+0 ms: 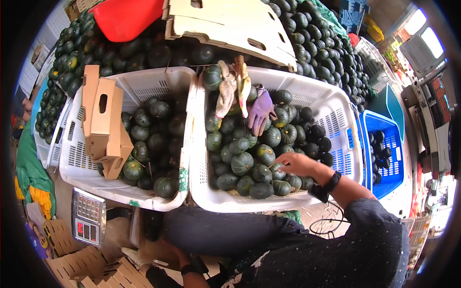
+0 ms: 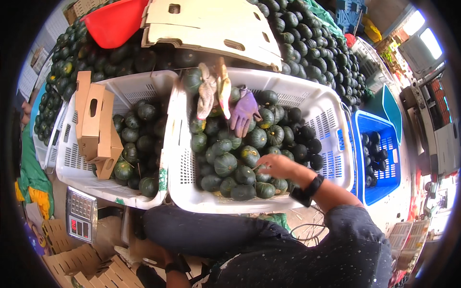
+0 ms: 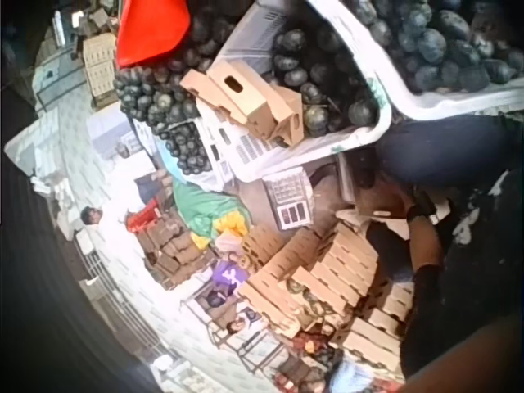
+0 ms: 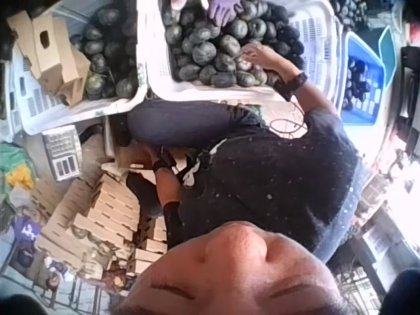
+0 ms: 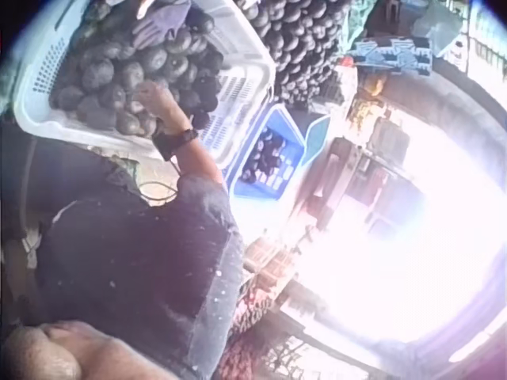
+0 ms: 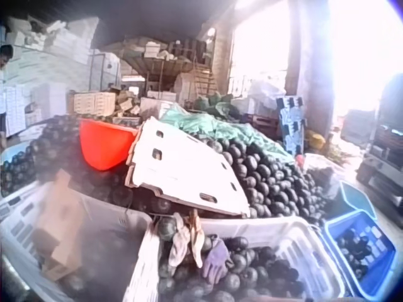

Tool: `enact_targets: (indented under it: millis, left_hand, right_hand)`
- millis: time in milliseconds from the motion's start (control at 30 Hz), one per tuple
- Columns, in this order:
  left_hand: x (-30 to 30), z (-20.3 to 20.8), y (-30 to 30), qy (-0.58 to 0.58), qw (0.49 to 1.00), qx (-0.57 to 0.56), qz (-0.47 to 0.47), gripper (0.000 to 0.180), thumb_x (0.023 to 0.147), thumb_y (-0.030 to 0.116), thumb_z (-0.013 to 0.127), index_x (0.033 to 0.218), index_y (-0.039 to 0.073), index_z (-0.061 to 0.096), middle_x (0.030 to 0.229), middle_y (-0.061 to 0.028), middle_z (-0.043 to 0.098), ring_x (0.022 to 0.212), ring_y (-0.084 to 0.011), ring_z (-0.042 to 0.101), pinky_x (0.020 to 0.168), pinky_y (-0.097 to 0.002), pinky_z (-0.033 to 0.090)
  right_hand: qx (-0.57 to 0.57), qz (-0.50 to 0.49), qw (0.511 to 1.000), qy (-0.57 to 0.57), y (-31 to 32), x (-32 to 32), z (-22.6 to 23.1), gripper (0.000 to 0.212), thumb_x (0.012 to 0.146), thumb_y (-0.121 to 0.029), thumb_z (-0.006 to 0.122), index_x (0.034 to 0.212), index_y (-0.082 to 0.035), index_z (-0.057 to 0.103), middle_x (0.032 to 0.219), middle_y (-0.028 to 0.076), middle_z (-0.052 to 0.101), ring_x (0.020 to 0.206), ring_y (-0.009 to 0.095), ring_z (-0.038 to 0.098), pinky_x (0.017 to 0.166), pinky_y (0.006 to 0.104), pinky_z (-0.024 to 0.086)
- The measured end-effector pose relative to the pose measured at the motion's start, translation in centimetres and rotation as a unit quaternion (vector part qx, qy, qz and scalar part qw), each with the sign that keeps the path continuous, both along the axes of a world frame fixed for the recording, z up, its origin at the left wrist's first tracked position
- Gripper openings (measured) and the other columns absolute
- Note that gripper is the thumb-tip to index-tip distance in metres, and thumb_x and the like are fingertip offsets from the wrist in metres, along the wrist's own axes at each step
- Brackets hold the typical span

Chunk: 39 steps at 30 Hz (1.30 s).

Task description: The person packs green produce from white crates into cardboard boxes, weighs the boxes on a digital scale, and stacks the filled boxes.

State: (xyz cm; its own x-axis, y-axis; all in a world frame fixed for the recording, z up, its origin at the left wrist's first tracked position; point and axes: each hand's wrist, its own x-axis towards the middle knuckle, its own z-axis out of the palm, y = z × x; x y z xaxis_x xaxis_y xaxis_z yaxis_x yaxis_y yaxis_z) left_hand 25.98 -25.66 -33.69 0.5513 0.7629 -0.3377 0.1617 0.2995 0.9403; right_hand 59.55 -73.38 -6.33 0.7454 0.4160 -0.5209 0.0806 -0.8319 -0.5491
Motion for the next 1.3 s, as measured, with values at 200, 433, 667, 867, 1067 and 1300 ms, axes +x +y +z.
enact_targets:
  millis: [200,433,667,867,1067,1300]
  left_hand:
    - [5.2,7.6,-4.6,0.179,0.951,0.249,-0.041,0.046,0.094,0.026,0.043,0.131,-0.001,0.033,0.119,-0.0167,0.05,0.111,-0.0277,0.047,0.092,-0.0411,0.041]
    - [6.5,15.5,-8.7,-0.045,0.989,-0.056,-0.131,0.047,0.097,0.025,0.036,0.137,0.002,0.029,0.132,-0.0157,0.04,0.114,-0.0243,0.046,0.099,-0.0375,0.036]
    - [6.5,22.3,-13.7,-0.17,0.941,-0.26,-0.135,0.059,0.098,0.044,0.019,0.14,0.004,0.023,0.143,-0.0108,0.031,0.129,-0.0271,0.031,0.107,-0.0395,0.023]
    - [5.6,23.4,-13.5,-0.109,0.953,-0.175,-0.22,0.062,0.096,0.048,0.014,0.143,0.007,0.018,0.146,-0.0101,0.026,0.133,-0.0271,0.025,0.109,-0.0408,0.018]
    - [1.9,26.8,-11.2,-0.151,0.946,-0.189,-0.215,0.076,0.09,0.059,0.028,0.141,0.002,0.019,0.142,-0.0185,0.031,0.127,-0.0311,0.036,0.103,-0.0469,0.026]
    - [4.7,30.1,-11.0,-0.272,0.895,-0.179,-0.306,0.075,0.09,0.059,0.031,0.14,0.004,0.024,0.125,-0.0223,0.05,0.103,-0.0347,0.056,0.085,-0.041,0.046]
  right_hand:
    - [-0.063,-0.198,0.975,-0.081,-8.9,4.5,-9.6,0.059,0.076,-0.039,0.065,0.123,-0.007,0.048,0.113,0.019,0.056,0.107,0.027,0.055,0.09,0.0383,0.045]
    - [-0.215,-0.321,0.9,-0.202,1.6,8.1,-12.6,0.084,0.064,-0.043,0.077,0.122,-0.001,0.033,0.117,0.022,0.045,0.112,0.039,0.046,0.094,0.0423,0.041]
    - [0.033,-0.294,0.952,-0.079,-6.0,7.7,-11.8,0.074,0.064,-0.034,0.076,0.124,-0.007,0.042,0.105,0.018,0.055,0.098,0.026,0.056,0.083,0.0372,0.048]
    - [-0.162,-0.357,0.913,-0.111,1.5,7.7,-12.0,0.091,0.064,-0.038,0.077,0.136,-0.014,0.028,0.131,0.031,0.031,0.114,0.043,0.045,0.095,0.0424,0.042]
    - [0.371,-0.445,0.78,0.235,-5.8,5.6,-8.4,0.059,0.084,-0.029,0.063,0.135,-0.02,0.034,0.127,0.004,0.049,0.115,0.022,0.05,0.09,0.0426,0.044]
    - [0.624,-0.257,0.678,0.293,2.3,-1.0,1.2,0.073,0.076,-0.047,0.066,0.132,-0.01,0.038,0.124,0.009,0.051,0.114,0.023,0.05,0.097,0.0422,0.04]
